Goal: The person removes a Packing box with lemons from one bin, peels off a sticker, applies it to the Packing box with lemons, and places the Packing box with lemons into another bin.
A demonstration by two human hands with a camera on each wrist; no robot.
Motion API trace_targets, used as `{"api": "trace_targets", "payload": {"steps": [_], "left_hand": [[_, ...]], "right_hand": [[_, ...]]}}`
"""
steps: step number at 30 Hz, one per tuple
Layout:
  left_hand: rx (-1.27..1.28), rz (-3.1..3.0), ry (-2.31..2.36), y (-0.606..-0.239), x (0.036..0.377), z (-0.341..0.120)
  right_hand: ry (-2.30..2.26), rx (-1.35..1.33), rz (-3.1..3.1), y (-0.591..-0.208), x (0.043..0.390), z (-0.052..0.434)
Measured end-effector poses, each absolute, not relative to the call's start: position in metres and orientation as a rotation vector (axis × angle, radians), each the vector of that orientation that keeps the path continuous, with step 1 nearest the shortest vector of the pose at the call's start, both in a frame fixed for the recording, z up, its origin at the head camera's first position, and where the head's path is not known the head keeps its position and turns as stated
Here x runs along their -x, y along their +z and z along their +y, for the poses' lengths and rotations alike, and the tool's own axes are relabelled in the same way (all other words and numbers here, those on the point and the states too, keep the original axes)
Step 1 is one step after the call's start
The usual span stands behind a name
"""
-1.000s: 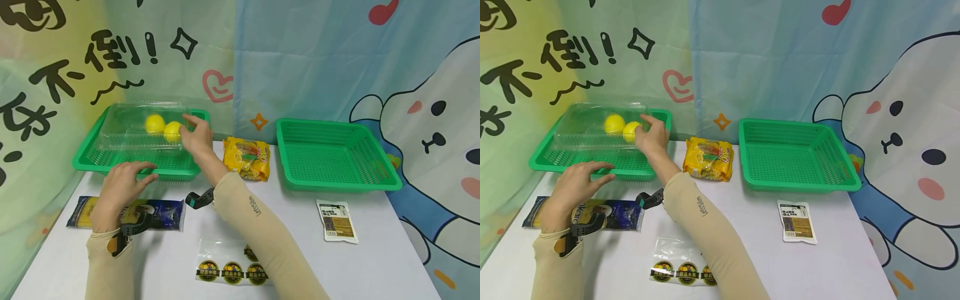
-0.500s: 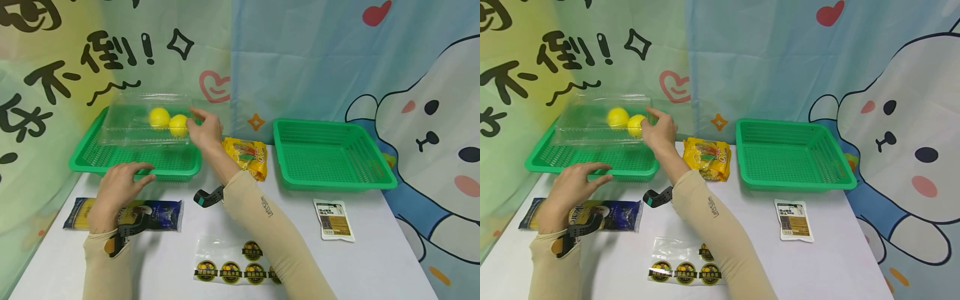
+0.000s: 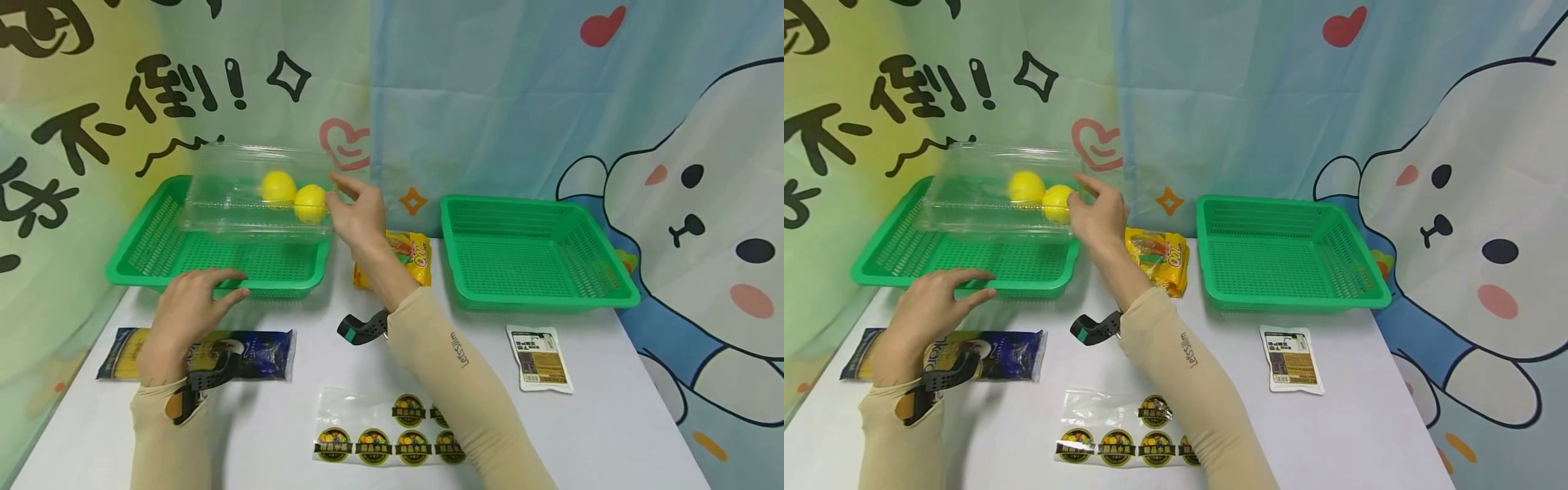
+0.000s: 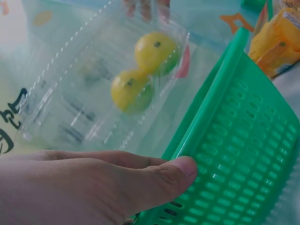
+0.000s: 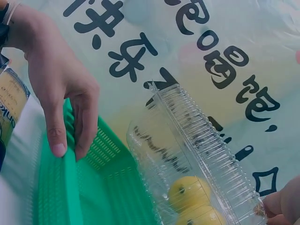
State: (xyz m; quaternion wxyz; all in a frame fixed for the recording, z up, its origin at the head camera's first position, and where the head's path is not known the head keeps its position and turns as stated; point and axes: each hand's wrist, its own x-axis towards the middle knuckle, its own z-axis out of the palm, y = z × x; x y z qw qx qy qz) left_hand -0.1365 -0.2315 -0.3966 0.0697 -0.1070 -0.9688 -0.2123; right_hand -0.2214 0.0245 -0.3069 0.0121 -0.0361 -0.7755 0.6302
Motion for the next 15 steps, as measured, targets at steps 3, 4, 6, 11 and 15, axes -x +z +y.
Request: {"api": "trace_targets", "payload": {"steps": [3,4,6,11,15], "left_hand": [[0.32,-2.923,-0.639,-0.396,0.136,-0.231],[0.316,-2.929,-0.646,-0.396,0.136,-0.231],[0.293,-2.941,-0.676,-0.395,0.137,-0.231],[0.177,-2.904,-0.968,-0.388,0.136,-0.229],[0.106,-2.636,-1.396,-0.382,0.136,-0.222]], "right_hand": [[1.977,0.119,-2.393,-0.307,0.22,0.032],[1.984,0.121,-2.385,-0.308,0.22,0.035],[1.989,0.127,-2.374,-0.308,0.219,0.04],[1.956,0.145,-2.368,-0.308,0.215,0.055],[1.914,0.16,-2.379,-0.31,0.211,0.067]]}}
